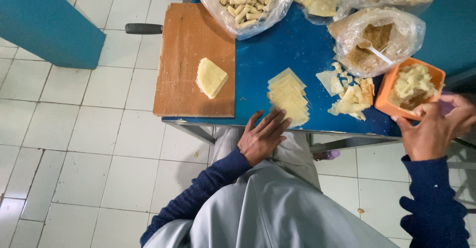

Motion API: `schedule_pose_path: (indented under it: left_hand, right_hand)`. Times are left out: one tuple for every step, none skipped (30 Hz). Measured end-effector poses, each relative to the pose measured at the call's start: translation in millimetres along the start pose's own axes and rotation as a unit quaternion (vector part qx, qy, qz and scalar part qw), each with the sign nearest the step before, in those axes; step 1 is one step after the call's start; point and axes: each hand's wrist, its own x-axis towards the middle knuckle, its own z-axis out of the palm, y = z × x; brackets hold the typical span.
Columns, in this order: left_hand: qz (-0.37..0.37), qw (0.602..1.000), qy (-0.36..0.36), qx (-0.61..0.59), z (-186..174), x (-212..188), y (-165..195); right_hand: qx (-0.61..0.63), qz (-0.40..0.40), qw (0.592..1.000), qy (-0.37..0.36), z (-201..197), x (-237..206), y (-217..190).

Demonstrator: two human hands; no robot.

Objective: The person sits at a table and folds square dough wrappers around filling. They spoon a light paste from a plastic bag onto a dough square, fold the wrapper over into a triangle, and place the folded piece on the table, building a stack of finished pieces.

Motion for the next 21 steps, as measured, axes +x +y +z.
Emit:
schedule_pose_path:
  left_hand:
    - [0.001,1.000,-0.001,0.002,0,0,0]
    - [0.003,1.000,-0.001,0.003,0,0,0]
    - [0.001,1.000,-0.001,0.001,0,0,0]
    - [0.000,1.000,-0.001,-0.002,0,0,0]
    - [-0.002,1.000,-0.002,-0.005,-1,-1,0]
    - [-0.003,1.000,-0.002,-0.004,-1,-1,0]
    - [-0.004,1.000,-0.003,-0.004,-1,-1,0]
    - [-0.004,1.000,-0.003,-0.005,-1,-1,0]
    - [-0.003,1.000,-0.003,-0.005,-1,-1,0]
    - [-0.003,1.000,-0.002,-0.005,-1,0,0]
    - [-0.004,1.000,-0.002,-0.004,-1,0,0]
    - [-0.005,1.000,-0.005,-0.006,-1,0,1]
    - [-0.006,1.000,-0.007,-0.006,-1,0,0]
    - [-0.006,1.000,-0.008,-0.007,-1,0,0]
    - [-0.005,1.000,-0.007,-0.006,-1,0,0]
    - [-0.004,1.000,-0.006,-0.005,-1,0,1]
    - [-0.003,1.000,-0.005,-0.004,-1,0,0]
    - [-0.002,1.000,-0.002,-0.005,-1,0,0]
    - [-0.002,1.000,0.000,-0.006,-1,0,1]
    - [-0.001,1.000,0.001,-0.007,-1,0,1]
    - [-0.002,1.000,0.000,-0.009,-2,0,0]
  right_hand:
    - [0.003,-0.001,1.000,0.007,2,-3,2]
    - [0.005,-0.009,1.000,0.022,4,-6,6]
    - [0.010,-0.001,1.000,0.024,6,-9,9]
    - [0.014,0.007,1.000,0.027,8,-11,12]
    - [0.022,0.034,0.999,0.016,9,-13,13]
    - [0.022,0.037,0.999,0.014,9,-14,15]
    - [0.022,0.040,0.999,0.011,9,-14,15]
    - [0.015,0.020,1.000,0.017,6,-15,15]
    - [-0.005,0.012,1.000,0.019,4,-14,14]
    - [-0.025,0.003,0.999,0.021,1,-14,13]
    - [-0.057,0.005,0.998,0.018,-2,-14,11]
    - [-0.078,0.002,0.997,0.017,-4,-13,11]
    - [-0.098,0.000,0.995,0.016,-4,-13,11]
    - [-0.107,-0.007,0.994,0.021,-3,-12,12]
    - [-0.117,-0.014,0.993,0.025,0,-13,14]
    - [-0.060,0.001,0.998,0.018,5,-13,17]
    - [-0.004,0.016,1.000,0.010,13,-11,20]
    - [0.025,0.038,0.999,-0.003,21,-13,24]
    - [0.053,0.061,0.997,-0.016,29,-14,27]
    - [0.053,0.092,0.994,-0.033,35,-17,30]
    - [0.057,0.105,0.992,-0.038,41,-19,33]
